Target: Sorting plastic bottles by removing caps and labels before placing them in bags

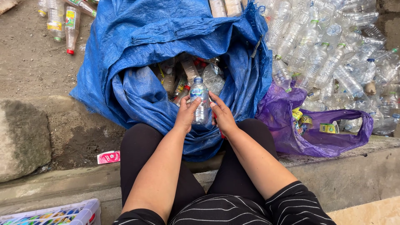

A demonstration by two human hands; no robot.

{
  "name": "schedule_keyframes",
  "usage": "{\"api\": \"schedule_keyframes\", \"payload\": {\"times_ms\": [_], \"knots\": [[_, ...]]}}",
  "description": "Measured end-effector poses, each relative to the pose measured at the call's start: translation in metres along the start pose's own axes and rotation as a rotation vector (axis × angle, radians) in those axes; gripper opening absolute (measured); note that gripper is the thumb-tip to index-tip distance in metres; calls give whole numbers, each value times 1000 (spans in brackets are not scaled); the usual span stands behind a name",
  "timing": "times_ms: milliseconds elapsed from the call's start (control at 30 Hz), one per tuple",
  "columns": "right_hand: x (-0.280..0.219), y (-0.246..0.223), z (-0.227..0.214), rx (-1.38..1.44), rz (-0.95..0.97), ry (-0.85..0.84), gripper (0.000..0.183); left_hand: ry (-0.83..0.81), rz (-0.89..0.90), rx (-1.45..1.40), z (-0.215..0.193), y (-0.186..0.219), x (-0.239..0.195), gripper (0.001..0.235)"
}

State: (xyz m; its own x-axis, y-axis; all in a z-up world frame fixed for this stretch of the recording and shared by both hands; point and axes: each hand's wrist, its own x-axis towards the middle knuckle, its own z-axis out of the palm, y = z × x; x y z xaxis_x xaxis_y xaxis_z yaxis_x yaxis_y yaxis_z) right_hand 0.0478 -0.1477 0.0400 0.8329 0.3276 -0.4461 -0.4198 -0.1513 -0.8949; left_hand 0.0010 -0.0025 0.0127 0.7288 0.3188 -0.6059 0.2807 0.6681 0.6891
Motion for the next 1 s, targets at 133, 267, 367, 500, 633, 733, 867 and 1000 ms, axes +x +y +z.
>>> {"api": "schedule_keyframes", "payload": {"times_ms": [133,267,367,500,633,733,867,1000], "knots": [[-3,-19,-4,56,42,59,45,-29,-16,-129,-2,-5,6,46],[10,-12,-22,199,92,86,45,-181,-86,-292,-5,-3,7,40],[25,-7,-40,268,91,71,45,-369,-188,-323,-2,12,-4,49],[28,-26,-63,272,52,74,44,-515,-206,-150,-4,8,-5,58],[20,-31,-71,260,0,91,44,-481,-123,45,-8,0,-1,67],[17,-38,-76,235,-44,99,44,-451,-69,208,-15,-8,8,72],[13,-50,-96,242,-119,153,43,-333,3,430,-20,-3,5,76],[4,-49,-122,296,-155,193,44,-167,46,589,-25,-5,14,77]]}}
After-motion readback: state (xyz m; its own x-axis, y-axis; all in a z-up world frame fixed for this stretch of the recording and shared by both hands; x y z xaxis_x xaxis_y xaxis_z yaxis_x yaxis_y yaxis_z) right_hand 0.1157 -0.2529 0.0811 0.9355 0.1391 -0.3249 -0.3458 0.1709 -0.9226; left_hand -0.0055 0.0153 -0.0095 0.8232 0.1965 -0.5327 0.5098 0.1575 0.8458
